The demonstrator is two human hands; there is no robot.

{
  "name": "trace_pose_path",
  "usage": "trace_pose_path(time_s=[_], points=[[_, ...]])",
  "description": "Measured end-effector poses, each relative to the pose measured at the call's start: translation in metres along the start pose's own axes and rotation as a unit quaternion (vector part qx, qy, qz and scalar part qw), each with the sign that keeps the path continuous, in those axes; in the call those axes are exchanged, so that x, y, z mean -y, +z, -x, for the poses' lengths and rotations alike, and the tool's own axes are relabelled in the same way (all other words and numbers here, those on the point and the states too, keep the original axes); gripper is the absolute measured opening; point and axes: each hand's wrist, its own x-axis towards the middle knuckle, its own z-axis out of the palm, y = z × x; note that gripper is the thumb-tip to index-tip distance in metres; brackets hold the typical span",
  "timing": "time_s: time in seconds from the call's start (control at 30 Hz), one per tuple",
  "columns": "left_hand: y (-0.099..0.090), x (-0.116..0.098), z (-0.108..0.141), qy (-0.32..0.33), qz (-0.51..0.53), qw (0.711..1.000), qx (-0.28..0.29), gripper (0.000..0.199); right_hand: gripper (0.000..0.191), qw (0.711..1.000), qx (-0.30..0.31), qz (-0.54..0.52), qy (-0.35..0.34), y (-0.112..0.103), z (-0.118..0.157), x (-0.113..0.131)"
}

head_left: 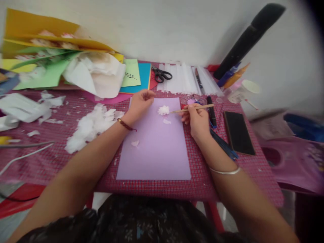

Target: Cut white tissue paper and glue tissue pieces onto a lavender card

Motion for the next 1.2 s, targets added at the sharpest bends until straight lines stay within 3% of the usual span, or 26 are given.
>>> trace_pose_path(time_s=[0.13,0.23,0.3,0.4,0.53,0.63,0.73,0.87,1.0,1.2], points=[[-0.059,-0.024,-0.014,0.019,-0.014,0.998,-0.06,0.012,0.02,1.0,0.003,-0.025,0.012,0.001,0.001,0.0],[-0.104,-0.045,0.0,0.008,-0.09,0.994,-0.055,0.027,0.017,0.999,0.014,-0.039,0.016,0.003,0.002,0.002],[-0.126,-0.053,0.019,-0.017,-0.174,0.984,-0.026,0.036,0.015,0.999,0.017,-0.041,0.024,0.005,0.004,0.005],[-0.142,-0.053,0.05,-0.042,-0.288,0.955,0.058,0.04,0.015,0.999,0.01,-0.028,0.041,0.007,0.005,0.009],[-0.145,-0.038,0.07,0.0,-0.397,0.913,0.098,0.018,0.017,0.999,-0.002,-0.021,0.044,0.007,0.005,0.009],[-0.139,-0.028,0.07,-0.031,-0.427,0.899,0.093,0.027,0.016,0.999,0.003,-0.028,0.035,0.006,0.005,0.008],[-0.133,-0.02,0.067,-0.086,-0.412,0.902,0.099,0.035,0.019,0.999,0.0,-0.023,0.041,0.005,0.005,0.009],[-0.128,-0.018,0.068,-0.115,-0.333,0.933,0.079,0.022,0.023,0.999,0.002,-0.023,0.042,0.005,0.005,0.011],[-0.125,-0.038,0.071,-0.098,-0.27,0.957,0.035,0.017,0.024,0.999,-0.001,-0.03,0.043,0.007,0.004,0.009],[-0.105,-0.082,0.058,-0.042,-0.265,0.961,0.063,0.017,0.021,0.999,0.008,-0.034,0.029,0.009,0.003,0.004]])
